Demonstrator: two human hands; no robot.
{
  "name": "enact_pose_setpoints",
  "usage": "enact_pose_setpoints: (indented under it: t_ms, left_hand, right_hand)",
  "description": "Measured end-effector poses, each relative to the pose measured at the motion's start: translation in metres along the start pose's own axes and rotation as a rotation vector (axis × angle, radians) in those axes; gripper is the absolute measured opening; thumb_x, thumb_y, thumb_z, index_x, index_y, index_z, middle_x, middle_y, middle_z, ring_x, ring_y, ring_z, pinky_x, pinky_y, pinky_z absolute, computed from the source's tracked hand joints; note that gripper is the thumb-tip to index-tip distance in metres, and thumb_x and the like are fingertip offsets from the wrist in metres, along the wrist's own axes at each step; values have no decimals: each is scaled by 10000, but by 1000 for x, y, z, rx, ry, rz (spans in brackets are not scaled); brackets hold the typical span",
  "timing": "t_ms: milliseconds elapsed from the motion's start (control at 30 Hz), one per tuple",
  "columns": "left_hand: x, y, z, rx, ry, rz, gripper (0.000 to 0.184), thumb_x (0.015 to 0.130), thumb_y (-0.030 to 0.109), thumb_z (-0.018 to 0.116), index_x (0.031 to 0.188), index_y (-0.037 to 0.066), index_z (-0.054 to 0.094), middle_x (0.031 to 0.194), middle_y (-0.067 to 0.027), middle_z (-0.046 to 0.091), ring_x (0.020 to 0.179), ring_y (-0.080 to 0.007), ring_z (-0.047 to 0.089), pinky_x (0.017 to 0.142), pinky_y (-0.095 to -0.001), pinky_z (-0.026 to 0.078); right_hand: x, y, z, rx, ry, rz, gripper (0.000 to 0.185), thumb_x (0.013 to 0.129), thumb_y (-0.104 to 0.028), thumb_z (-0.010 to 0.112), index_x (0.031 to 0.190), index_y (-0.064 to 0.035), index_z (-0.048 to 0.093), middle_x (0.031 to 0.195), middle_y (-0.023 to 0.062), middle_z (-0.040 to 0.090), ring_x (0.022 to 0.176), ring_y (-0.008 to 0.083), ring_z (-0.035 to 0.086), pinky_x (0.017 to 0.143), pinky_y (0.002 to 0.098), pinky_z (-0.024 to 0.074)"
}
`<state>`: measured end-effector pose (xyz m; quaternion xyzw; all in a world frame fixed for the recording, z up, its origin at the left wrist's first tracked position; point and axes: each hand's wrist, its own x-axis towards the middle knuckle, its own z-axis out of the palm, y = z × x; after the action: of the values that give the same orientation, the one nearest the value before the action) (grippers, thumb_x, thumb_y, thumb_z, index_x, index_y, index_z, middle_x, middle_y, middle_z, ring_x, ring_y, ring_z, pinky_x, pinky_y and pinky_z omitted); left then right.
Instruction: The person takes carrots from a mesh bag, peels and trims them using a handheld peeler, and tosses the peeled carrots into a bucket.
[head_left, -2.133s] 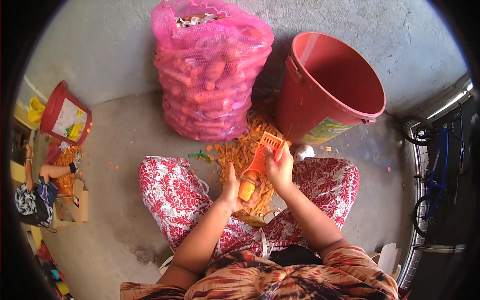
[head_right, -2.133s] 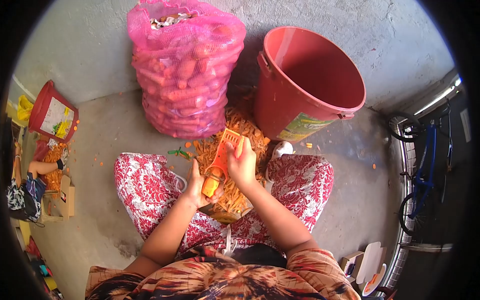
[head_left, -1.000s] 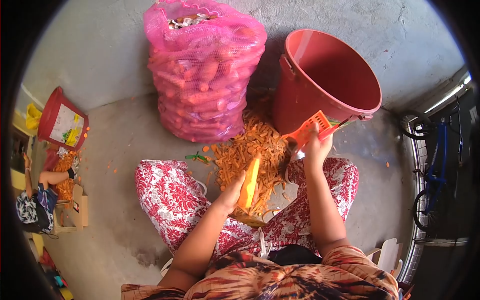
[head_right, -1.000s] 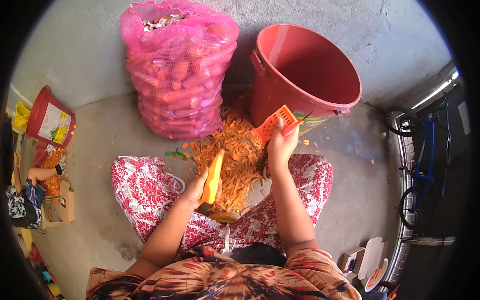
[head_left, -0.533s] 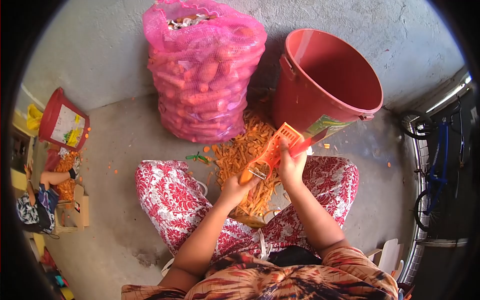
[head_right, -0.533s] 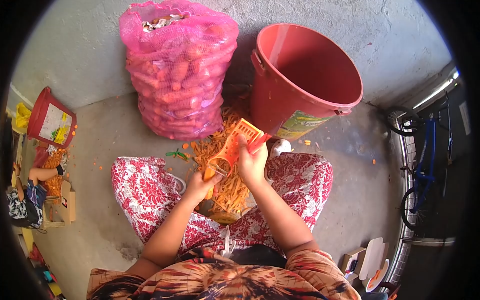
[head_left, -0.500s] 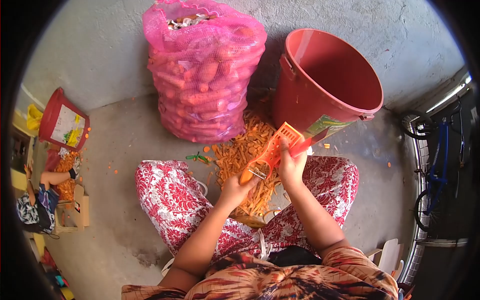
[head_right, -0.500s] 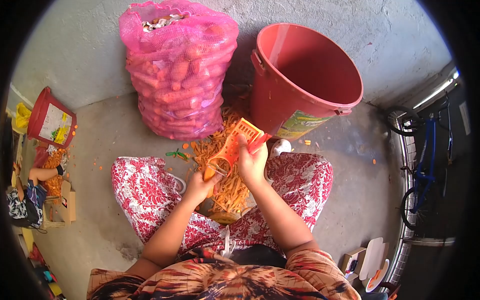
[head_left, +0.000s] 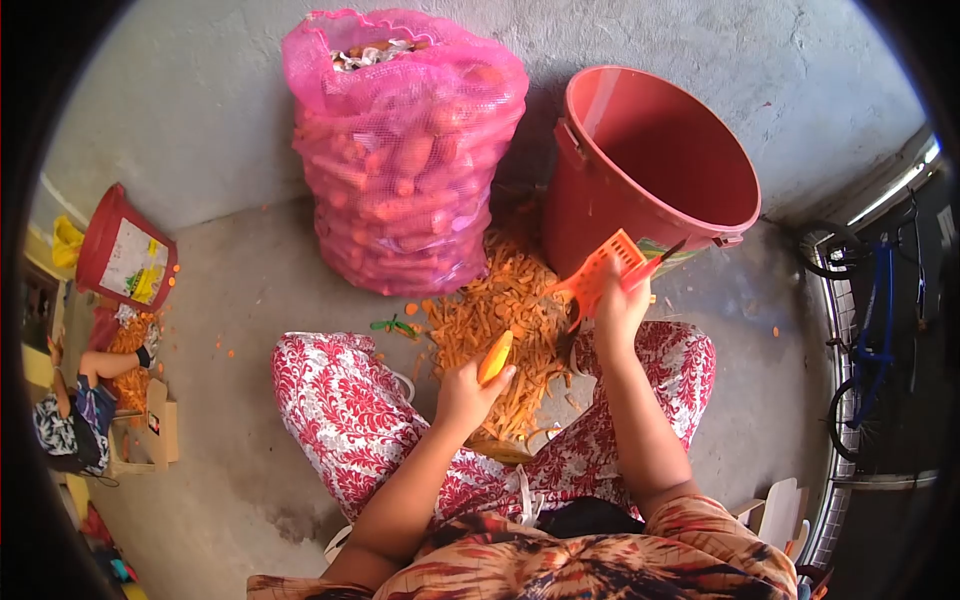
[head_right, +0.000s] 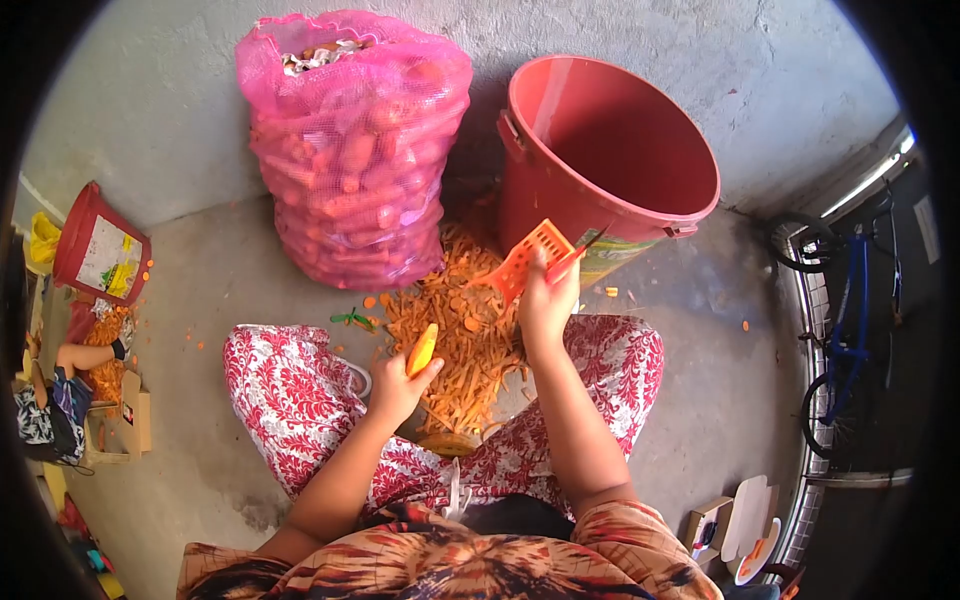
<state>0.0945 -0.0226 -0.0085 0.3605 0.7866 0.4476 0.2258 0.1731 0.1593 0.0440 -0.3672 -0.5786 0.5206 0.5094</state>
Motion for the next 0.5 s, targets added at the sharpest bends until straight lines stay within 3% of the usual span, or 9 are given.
enact_pose_setpoints:
  t_ms: [67, 100, 133, 200, 233, 333, 433, 500]
  left_hand:
    - [1, -15, 6, -3, -95, -82, 354, 723, 358, 648, 851, 32, 593, 587, -162, 556, 534, -300, 569, 503, -361, 439]
    - [2, -15, 7, -114, -140, -8, 299, 746, 288, 647, 863, 18, 589, 552, -115, 554, 480, -224, 557, 462, -319, 427]
    - [1, -12, 6, -258, -225, -78, 267, 755, 256, 643, 851, 15, 583, 544, -91, 545, 473, -192, 546, 451, -300, 418]
    - [-2, -2, 0, -545, -403, -220, 204, 771, 192, 634, 828, 7, 570, 528, -42, 528, 457, -129, 526, 428, -261, 401]
    - [-1, 3, -5, -524, -480, -227, 128, 784, 115, 613, 767, 12, 540, 519, 2, 492, 452, -79, 495, 414, -219, 376]
    - [-1, 6, -10, -679, -573, -239, 148, 787, 118, 606, 722, 20, 516, 507, -6, 484, 430, -94, 476, 419, -229, 380]
    - [-1, 6, -10, -728, -603, -324, 145, 795, 122, 590, 725, 25, 510, 505, -13, 478, 423, -98, 467, 419, -233, 379]
    - [-2, 3, -8, -786, -642, -322, 151, 801, 134, 580, 727, 26, 505, 513, -18, 483, 423, -101, 469, 417, -235, 380]
  right_hand:
    - [-18, -3, 3, 92, -101, 60, 153, 816, -95, 549, 938, -22, 495, 723, 22, 545, 585, 67, 494, 509, 226, 412]
    - [-32, -5, 10, 95, -164, 52, 155, 810, -87, 553, 939, -20, 499, 724, 25, 547, 591, 68, 499, 515, 227, 415]
    - [-42, -5, 15, 97, -223, 47, 157, 805, -79, 558, 939, -18, 504, 725, 28, 550, 597, 69, 504, 521, 229, 418]
    - [-42, 5, 19, -87, -273, -162, 173, 793, -62, 566, 946, -13, 501, 739, 38, 559, 615, 69, 511, 530, 231, 420]
    - [-34, 4, 15, -58, -235, -14, 168, 801, -65, 553, 948, -9, 494, 735, 37, 556, 618, 68, 504, 534, 225, 416]
    - [3, 7, 8, 93, 22, -37, 49, 837, -70, 501, 848, -23, 495, 658, 4, 517, 533, 67, 462, 471, 221, 389]
    - [4, -7, -2, 213, -91, 94, 62, 845, -85, 503, 829, -27, 489, 660, -5, 506, 548, 65, 460, 479, 210, 382]
    - [-21, -6, 7, 63, -193, -3, 117, 823, -109, 538, 879, -14, 501, 704, 12, 538, 596, 78, 493, 530, 223, 404]
